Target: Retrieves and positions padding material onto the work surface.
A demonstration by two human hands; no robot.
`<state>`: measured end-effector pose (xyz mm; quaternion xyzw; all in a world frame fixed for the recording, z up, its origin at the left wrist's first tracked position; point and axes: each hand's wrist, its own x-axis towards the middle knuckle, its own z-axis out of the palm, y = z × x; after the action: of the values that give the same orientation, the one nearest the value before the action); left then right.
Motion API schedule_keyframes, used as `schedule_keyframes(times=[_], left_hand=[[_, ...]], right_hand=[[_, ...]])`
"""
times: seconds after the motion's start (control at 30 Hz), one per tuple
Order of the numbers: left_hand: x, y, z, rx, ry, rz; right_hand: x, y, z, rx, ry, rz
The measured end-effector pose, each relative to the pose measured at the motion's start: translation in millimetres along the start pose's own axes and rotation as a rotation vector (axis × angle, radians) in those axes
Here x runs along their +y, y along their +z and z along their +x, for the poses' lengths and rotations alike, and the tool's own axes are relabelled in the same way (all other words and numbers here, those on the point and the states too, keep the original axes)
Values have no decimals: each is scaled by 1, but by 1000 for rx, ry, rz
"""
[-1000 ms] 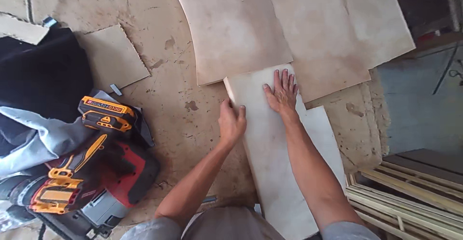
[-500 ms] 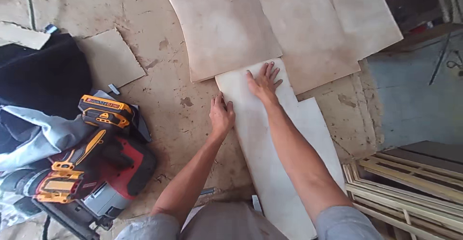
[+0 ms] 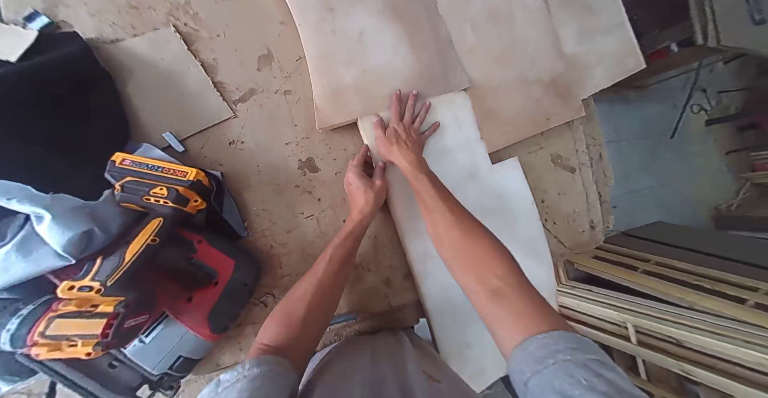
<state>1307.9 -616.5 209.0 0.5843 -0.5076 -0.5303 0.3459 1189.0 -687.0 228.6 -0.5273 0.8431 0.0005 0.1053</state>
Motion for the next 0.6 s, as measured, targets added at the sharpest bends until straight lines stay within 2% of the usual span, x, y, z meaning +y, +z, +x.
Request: schedule_keyframes(times=[0.17,0.27,0.33,0.4,0.5,0.6], left_hand=[[2,-21,1,-112,-22,-55],[4,-33,-21,-102,87,53],[2,-47,-37,-84,182,111],[-4,-56,-47,-45,195,122],[-9,-60,-62,-57,188,103],[12,-72,-74,-71,281,52]], right_hand=[[-7,0,13,-14,33,-29],[-8,-7,6,-24,2,3],[-21,-1,-2,61,-96,36],[-37,10,0,119,-165,18],[-39,16,3,111,-141,-15],[-33,5,6,56,-119,-18]])
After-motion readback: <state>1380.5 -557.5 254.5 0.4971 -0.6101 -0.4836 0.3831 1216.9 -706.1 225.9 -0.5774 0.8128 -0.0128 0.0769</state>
